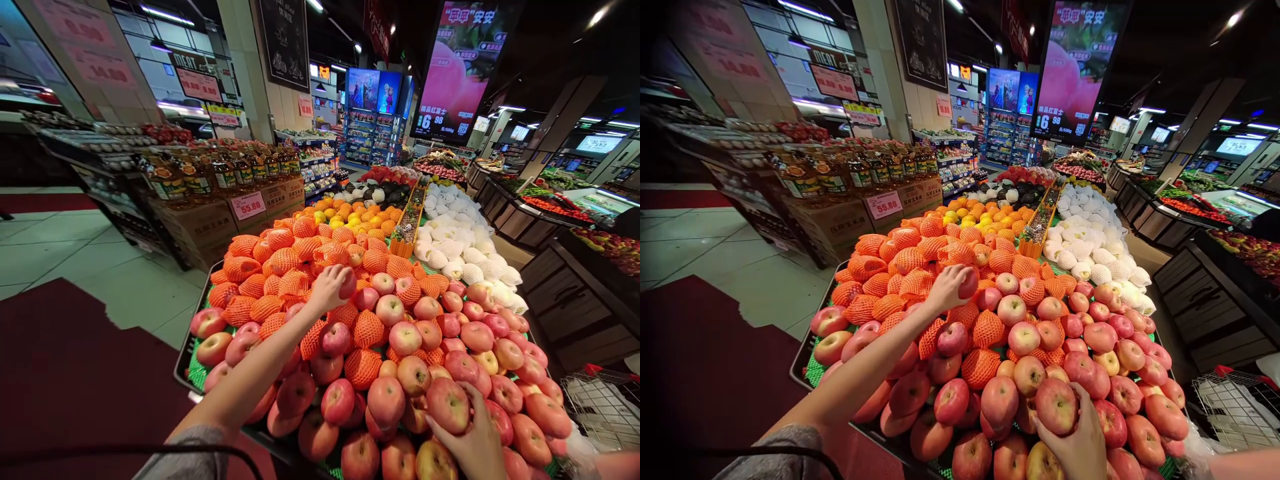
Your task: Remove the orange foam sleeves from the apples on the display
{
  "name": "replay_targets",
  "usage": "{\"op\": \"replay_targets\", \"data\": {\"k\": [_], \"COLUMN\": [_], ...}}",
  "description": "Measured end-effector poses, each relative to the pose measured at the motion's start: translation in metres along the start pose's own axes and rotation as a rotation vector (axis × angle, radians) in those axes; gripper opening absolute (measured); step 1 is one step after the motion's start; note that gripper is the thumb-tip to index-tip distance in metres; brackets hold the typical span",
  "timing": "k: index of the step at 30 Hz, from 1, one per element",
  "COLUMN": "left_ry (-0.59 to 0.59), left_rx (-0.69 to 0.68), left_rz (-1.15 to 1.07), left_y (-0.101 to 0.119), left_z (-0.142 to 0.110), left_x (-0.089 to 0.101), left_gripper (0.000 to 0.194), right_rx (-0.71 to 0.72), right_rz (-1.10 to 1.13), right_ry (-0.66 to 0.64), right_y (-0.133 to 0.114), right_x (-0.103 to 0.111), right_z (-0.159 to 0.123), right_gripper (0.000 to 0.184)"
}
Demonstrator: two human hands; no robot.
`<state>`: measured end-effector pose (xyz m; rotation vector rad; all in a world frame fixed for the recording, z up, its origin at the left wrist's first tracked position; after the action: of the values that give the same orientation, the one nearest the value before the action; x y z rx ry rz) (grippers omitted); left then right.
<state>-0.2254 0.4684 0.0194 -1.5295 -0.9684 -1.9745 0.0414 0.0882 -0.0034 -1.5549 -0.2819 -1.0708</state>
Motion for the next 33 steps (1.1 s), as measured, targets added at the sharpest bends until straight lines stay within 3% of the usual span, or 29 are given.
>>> {"op": "replay_targets", "data": {"k": [3, 7, 10, 13, 14, 16, 18, 19, 22, 25, 28, 30, 33], "left_ry": [-0.076, -0.171, -0.223, -0.166, -0.127, -0.115, -0.256, -0.329, -0.403, -0.309, -0.223, -0.122, 0.151], "left_rx": [-0.07, -0.111, -0.093, -0.111, -0.171, -0.423, -0.667, -0.719, -0.624, -0.446, -0.318, -0.196, 0.154], "left_rz": [-0.012, -0.059, -0.101, -0.17, -0.229, -0.411, -0.583, -0.634, -0.738, -0.849, -0.956, -1.028, -0.983], "left_y": [0.018, 0.024, 0.028, 0.054, 0.069, 0.105, 0.141, 0.156, 0.181, 0.18, 0.158, 0.13, 0.07], "left_z": [0.018, 0.042, 0.039, 0.005, -0.012, -0.05, -0.085, -0.1, -0.124, -0.123, -0.106, -0.086, -0.051], "left_x": [-0.004, 0.002, 0.013, 0.023, 0.026, 0.031, 0.032, 0.032, 0.033, 0.037, 0.039, 0.039, 0.038], "left_gripper": [0.094, 0.095, 0.093, 0.088, 0.085, 0.079, 0.089, 0.096, 0.114, 0.1, 0.08, 0.074, 0.064], "right_rx": [0.072, 0.102, 0.096, 0.112, 0.124, 0.143, 0.145, 0.138, 0.147, 0.238, 0.306, 0.303, 0.242], "right_rz": [-0.009, -0.003, 0.0, 0.01, 0.01, 0.009, 0.018, 0.028, 0.084, 0.21, 0.314, 0.314, 0.282], "right_ry": [-0.026, -0.041, -0.029, -0.006, -0.012, -0.032, -0.046, -0.041, -0.014, -0.035, -0.056, -0.067, -0.065], "right_y": [-0.012, -0.012, -0.011, -0.02, -0.026, -0.039, -0.053, -0.059, -0.079, -0.097, -0.109, -0.105, -0.078], "right_x": [-0.005, -0.009, -0.01, -0.01, -0.011, -0.015, -0.021, -0.025, -0.037, -0.043, -0.04, -0.034, -0.021], "right_z": [0.003, 0.0, -0.004, -0.005, -0.003, 0.001, 0.008, 0.012, 0.021, 0.026, 0.025, 0.021, 0.012], "right_gripper": [0.07, 0.072, 0.075, 0.073, 0.072, 0.073, 0.079, 0.083, 0.092, 0.1, 0.113, 0.11, 0.1]}}
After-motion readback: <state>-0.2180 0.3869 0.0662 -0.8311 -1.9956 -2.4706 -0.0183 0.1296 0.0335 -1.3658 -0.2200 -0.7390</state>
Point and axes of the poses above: each hand's wrist, its own z-axis towards the middle knuckle, its own x-axis out of the back of the hand, y = z × x, the point moved 1 cm from there along z, towards the middle knuckle, and after that the axes turned 13 degrees about -y, right-handed, at the moved point
